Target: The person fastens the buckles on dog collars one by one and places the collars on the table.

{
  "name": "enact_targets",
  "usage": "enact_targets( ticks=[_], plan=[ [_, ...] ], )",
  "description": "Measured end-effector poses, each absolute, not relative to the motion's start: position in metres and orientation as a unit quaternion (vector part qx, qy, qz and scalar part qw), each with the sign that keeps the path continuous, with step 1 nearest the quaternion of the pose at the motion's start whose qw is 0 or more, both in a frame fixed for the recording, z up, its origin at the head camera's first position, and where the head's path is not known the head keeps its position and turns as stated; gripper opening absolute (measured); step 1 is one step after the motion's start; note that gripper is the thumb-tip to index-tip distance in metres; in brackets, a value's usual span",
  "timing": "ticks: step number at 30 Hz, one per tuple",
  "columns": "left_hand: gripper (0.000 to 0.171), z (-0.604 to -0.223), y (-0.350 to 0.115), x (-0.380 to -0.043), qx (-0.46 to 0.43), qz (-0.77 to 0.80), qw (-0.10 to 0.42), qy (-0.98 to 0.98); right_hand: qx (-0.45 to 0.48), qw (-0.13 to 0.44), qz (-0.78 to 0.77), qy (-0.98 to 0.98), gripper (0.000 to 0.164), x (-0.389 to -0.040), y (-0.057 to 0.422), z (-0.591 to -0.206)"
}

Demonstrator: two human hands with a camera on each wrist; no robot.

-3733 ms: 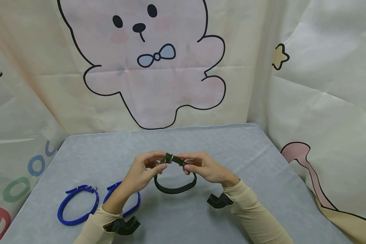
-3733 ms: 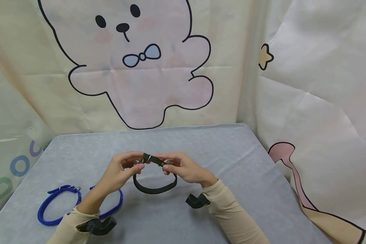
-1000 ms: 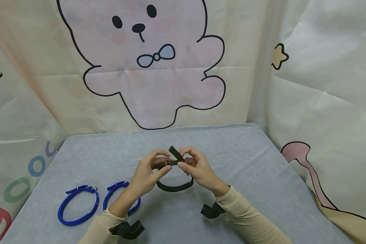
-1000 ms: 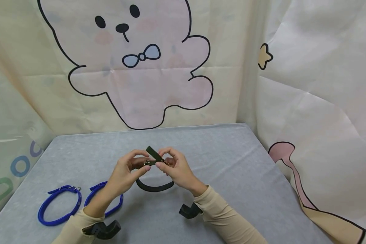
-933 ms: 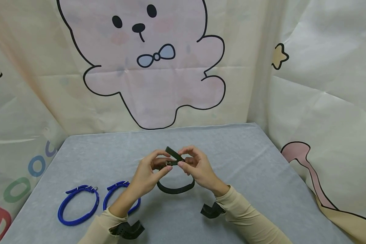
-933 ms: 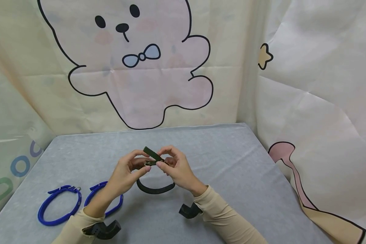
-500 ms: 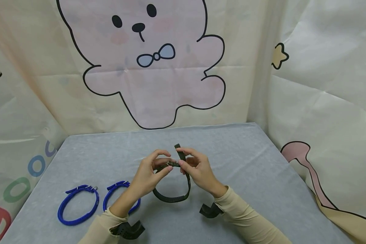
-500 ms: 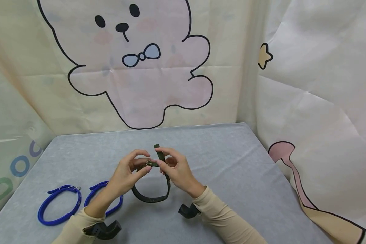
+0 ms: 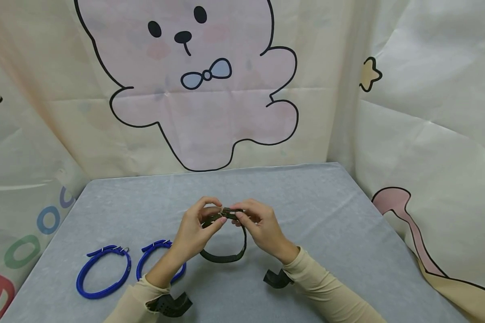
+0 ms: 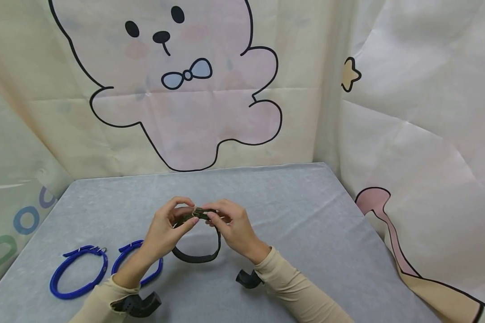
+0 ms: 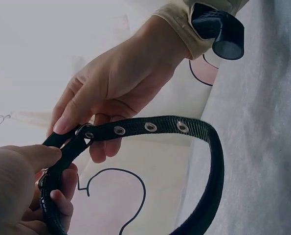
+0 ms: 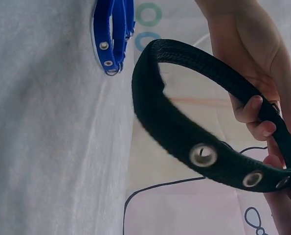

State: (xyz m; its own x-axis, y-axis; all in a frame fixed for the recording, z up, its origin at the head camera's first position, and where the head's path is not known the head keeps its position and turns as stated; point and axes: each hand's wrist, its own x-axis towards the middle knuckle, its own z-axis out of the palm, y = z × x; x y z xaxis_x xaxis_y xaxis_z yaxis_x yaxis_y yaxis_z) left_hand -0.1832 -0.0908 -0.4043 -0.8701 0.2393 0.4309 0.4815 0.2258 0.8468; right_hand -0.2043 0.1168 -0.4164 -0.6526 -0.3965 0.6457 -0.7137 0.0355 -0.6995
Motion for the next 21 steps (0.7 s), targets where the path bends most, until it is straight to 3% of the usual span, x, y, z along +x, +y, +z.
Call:
enact_targets(
  ticks=[13,21],
  plan=[
    [0.02,-0.4063,-0.09,-0.1832,-0.241,-0.58,0.127,-0.767,0.402,0.129,0.569,-0.706,0.02,-0.2055,0.1146,-0.4201],
    [0.022,-0.408,-0.0893,-0.1845,-0.267,-0.588,0.131,-0.753,0.345,0.094,0.65,-0.671,0.014,-0.2029,0.1114,-0.4221]
  ],
)
